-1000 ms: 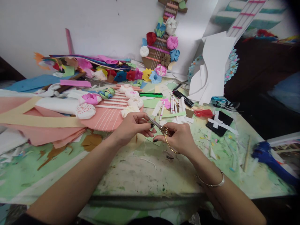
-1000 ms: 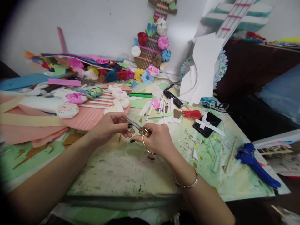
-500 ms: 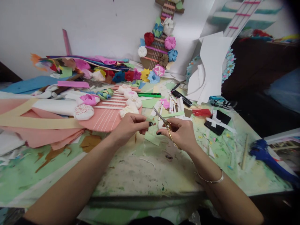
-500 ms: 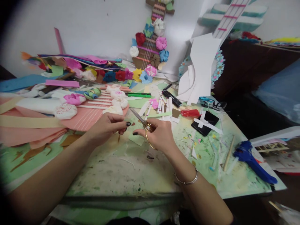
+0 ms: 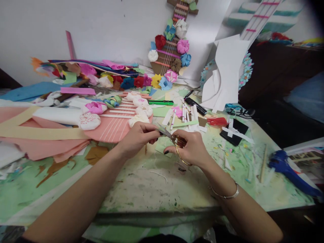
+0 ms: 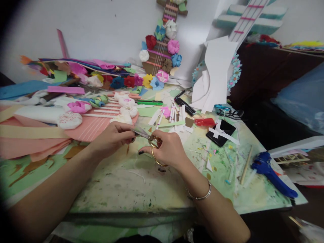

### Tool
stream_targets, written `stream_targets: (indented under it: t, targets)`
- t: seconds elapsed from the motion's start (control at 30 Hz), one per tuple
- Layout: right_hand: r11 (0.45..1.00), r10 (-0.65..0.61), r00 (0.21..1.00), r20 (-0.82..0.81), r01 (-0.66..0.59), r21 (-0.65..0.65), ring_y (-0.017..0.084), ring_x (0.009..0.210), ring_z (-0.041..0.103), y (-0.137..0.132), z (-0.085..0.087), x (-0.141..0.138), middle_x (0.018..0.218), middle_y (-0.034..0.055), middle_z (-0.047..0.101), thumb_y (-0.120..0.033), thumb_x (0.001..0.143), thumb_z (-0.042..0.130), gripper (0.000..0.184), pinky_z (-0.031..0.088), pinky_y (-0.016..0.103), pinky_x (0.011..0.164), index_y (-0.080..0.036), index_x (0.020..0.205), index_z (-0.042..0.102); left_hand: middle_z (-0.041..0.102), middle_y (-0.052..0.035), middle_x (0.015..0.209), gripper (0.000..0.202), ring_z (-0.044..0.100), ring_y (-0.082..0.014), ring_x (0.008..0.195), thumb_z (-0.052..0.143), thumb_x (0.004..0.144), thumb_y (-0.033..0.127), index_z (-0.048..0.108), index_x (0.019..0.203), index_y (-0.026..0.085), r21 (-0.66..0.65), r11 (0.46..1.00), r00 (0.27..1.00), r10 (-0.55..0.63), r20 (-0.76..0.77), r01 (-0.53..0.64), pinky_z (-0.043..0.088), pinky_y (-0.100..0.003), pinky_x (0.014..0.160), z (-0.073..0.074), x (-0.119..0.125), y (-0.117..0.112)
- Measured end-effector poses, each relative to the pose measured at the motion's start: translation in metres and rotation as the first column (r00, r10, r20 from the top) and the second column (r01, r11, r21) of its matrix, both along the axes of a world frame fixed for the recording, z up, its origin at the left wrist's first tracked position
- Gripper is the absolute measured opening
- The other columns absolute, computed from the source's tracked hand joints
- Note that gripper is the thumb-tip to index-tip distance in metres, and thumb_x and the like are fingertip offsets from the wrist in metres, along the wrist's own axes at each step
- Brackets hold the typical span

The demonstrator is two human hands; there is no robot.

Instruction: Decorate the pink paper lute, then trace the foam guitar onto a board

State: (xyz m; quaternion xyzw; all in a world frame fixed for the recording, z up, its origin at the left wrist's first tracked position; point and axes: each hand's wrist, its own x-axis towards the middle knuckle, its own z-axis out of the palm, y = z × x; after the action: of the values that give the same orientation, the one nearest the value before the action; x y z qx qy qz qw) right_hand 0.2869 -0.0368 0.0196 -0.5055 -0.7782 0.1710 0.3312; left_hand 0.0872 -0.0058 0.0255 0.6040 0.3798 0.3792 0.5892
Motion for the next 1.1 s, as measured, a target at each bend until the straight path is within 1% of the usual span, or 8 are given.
stream_targets:
  t: [0.27, 0.43, 0.53, 0.67, 0.83, 1.1]
  targets:
    - [0.999, -0.005, 1.000, -0.006, 0.005, 0.038, 0.006, 0.047, 0.032, 0.0008, -0.0021, -0.0008, 0.048, -0.0049, 0.044, -0.068, 0.069, 0.063, 0.054, 0.026, 0.021, 0.050, -0.014, 0.070, 0.062, 0.050, 0.0016, 0.054, 0.013, 0.041, -0.0084, 0.055, 0.062, 0.070, 0.019, 0.067, 0.060, 0.014, -0.003, 1.000, 1.000, 0.000, -0.005, 0.000, 0.031, -0.023, 0.052, -0.0005, 0.0001, -0.0002]
    - [0.997, -0.029, 1.000, 0.010, 0.028, 0.069, 0.006, 0.047, 0.031, 0.0011, -0.0040, -0.0008, 0.047, -0.0049, 0.044, -0.069, 0.068, 0.062, 0.055, 0.026, 0.021, 0.049, -0.015, 0.061, 0.056, 0.050, 0.0012, 0.054, 0.015, 0.041, -0.0085, 0.055, 0.063, 0.072, 0.021, 0.065, 0.059, 0.014, -0.010, 1.000, 1.000, 0.000, -0.004, 0.000, 0.031, -0.023, 0.052, -0.0008, 0.0001, -0.0008]
    - [0.996, -0.039, 0.999, 0.014, 0.038, 0.079, 0.006, 0.047, 0.030, 0.0012, -0.0041, -0.0003, 0.046, -0.0049, 0.043, -0.070, 0.069, 0.061, 0.056, 0.026, 0.021, 0.048, -0.015, 0.059, 0.056, 0.050, 0.0013, 0.054, 0.015, 0.041, -0.0086, 0.054, 0.063, 0.072, 0.021, 0.065, 0.059, 0.014, -0.008, 1.000, 1.000, 0.002, -0.007, -0.002, 0.031, -0.023, 0.052, -0.0002, -0.0003, -0.0009]
    - [0.997, -0.042, 0.998, 0.037, 0.039, 0.072, 0.006, 0.047, 0.031, 0.0016, -0.0037, 0.0007, 0.047, -0.0044, 0.045, -0.072, 0.068, 0.060, 0.057, 0.026, 0.022, 0.049, -0.016, 0.059, 0.056, 0.049, 0.0017, 0.053, 0.014, 0.041, -0.0087, 0.053, 0.063, 0.072, 0.022, 0.067, 0.061, 0.013, 0.004, 1.000, 0.999, 0.006, -0.038, -0.006, 0.031, -0.023, 0.051, 0.0002, -0.0006, 0.0002]
    - [0.997, -0.038, 0.998, 0.049, 0.034, 0.074, 0.006, 0.047, 0.030, 0.0019, -0.0037, 0.0017, 0.046, -0.0040, 0.044, -0.074, 0.068, 0.059, 0.059, 0.025, 0.022, 0.048, -0.015, 0.058, 0.057, 0.048, 0.0026, 0.052, 0.013, 0.039, -0.0080, 0.053, 0.061, 0.070, 0.019, 0.066, 0.059, 0.013, 0.031, 1.000, 0.996, 0.000, -0.089, 0.003, 0.030, -0.022, 0.050, 0.0013, -0.0009, 0.0017]
    - [0.998, -0.021, 0.996, 0.083, 0.016, 0.063, 0.007, 0.047, 0.034, 0.0019, -0.0023, 0.0038, 0.047, -0.0025, 0.046, -0.074, 0.068, 0.058, 0.060, 0.025, 0.022, 0.049, -0.015, 0.061, 0.061, 0.045, 0.0036, 0.049, 0.014, 0.036, -0.0073, 0.049, 0.058, 0.068, 0.020, 0.066, 0.059, 0.014, 0.057, 0.998, 0.980, -0.010, -0.198, 0.022, 0.025, -0.021, 0.046, 0.0082, -0.0033, 0.0013]
